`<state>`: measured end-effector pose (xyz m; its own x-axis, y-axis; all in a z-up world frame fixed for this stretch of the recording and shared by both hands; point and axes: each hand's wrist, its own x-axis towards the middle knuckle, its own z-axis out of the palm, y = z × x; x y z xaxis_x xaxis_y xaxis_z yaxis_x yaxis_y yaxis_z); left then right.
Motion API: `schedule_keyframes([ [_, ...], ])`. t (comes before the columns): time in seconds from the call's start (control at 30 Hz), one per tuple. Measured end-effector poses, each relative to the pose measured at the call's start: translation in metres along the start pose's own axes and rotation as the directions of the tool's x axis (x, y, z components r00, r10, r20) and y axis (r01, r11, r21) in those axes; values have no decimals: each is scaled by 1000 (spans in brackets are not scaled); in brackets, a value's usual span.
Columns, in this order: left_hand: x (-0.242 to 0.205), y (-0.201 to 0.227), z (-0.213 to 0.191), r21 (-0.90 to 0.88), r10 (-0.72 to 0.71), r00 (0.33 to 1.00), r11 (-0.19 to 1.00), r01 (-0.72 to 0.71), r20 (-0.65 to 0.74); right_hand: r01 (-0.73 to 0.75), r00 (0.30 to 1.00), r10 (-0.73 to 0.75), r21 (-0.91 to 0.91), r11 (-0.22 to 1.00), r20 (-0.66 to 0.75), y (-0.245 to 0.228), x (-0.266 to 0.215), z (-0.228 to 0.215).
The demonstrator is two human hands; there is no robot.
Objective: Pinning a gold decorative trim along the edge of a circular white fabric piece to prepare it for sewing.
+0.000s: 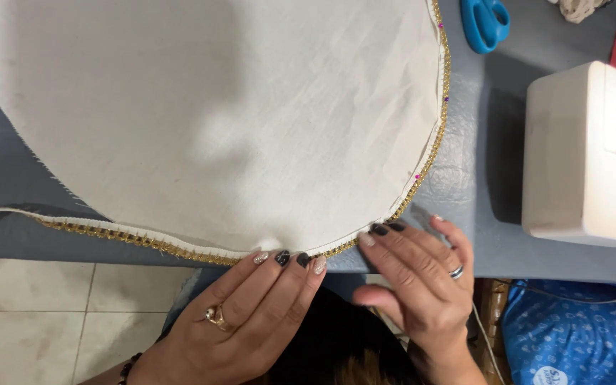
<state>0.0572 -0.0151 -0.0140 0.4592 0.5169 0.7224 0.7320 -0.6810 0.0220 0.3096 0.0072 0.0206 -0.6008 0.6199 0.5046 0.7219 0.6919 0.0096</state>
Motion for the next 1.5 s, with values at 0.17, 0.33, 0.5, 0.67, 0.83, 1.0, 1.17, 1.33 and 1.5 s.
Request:
schedule_keyframes([
  [0.17, 1, -2, -1, -11, 1, 1000, 1000, -2, -3, -140, 990, 143, -83, 987, 22, 0, 7, -4],
  [0.33, 3, -4, -4, -24, -17, 1000, 1000, 17, 8, -59, 998, 59, -6, 998, 27, -10, 13, -1],
  [0.5, 1, -4, -8, -41, -8, 999, 999, 9, 35, 13, 999, -15, 44, 999, 38, -16, 18, 3],
  [0.67, -2, -3, -8, -27, -29, 999, 999, 30, 22, 12, 999, -16, 120, 993, 28, -16, 19, 4],
  [0.83, 0, -4, -9, -30, -46, 999, 999, 45, -10, 13, 1000, -14, 135, 991, 7, -14, 17, 7],
  [1.0, -2, -4, -8, -52, -31, 999, 998, 30, -22, 1, 1000, -2, 155, 988, 6, -13, 16, 8],
  [1.17, 2, -3, -10, 34, -51, 999, 998, 50, 9, 9, 1000, -10, 122, 992, 8, -13, 16, 8],
  [1.33, 15, -6, -18, 99, 3, 1000, 995, -3, 5, 51, 999, -50, 109, 993, -11, -12, 19, 2],
  [1.5, 25, -5, -12, 206, 55, 979, 978, -13, -196, 118, 991, -125, 137, 984, 39, -5, 41, -24],
])
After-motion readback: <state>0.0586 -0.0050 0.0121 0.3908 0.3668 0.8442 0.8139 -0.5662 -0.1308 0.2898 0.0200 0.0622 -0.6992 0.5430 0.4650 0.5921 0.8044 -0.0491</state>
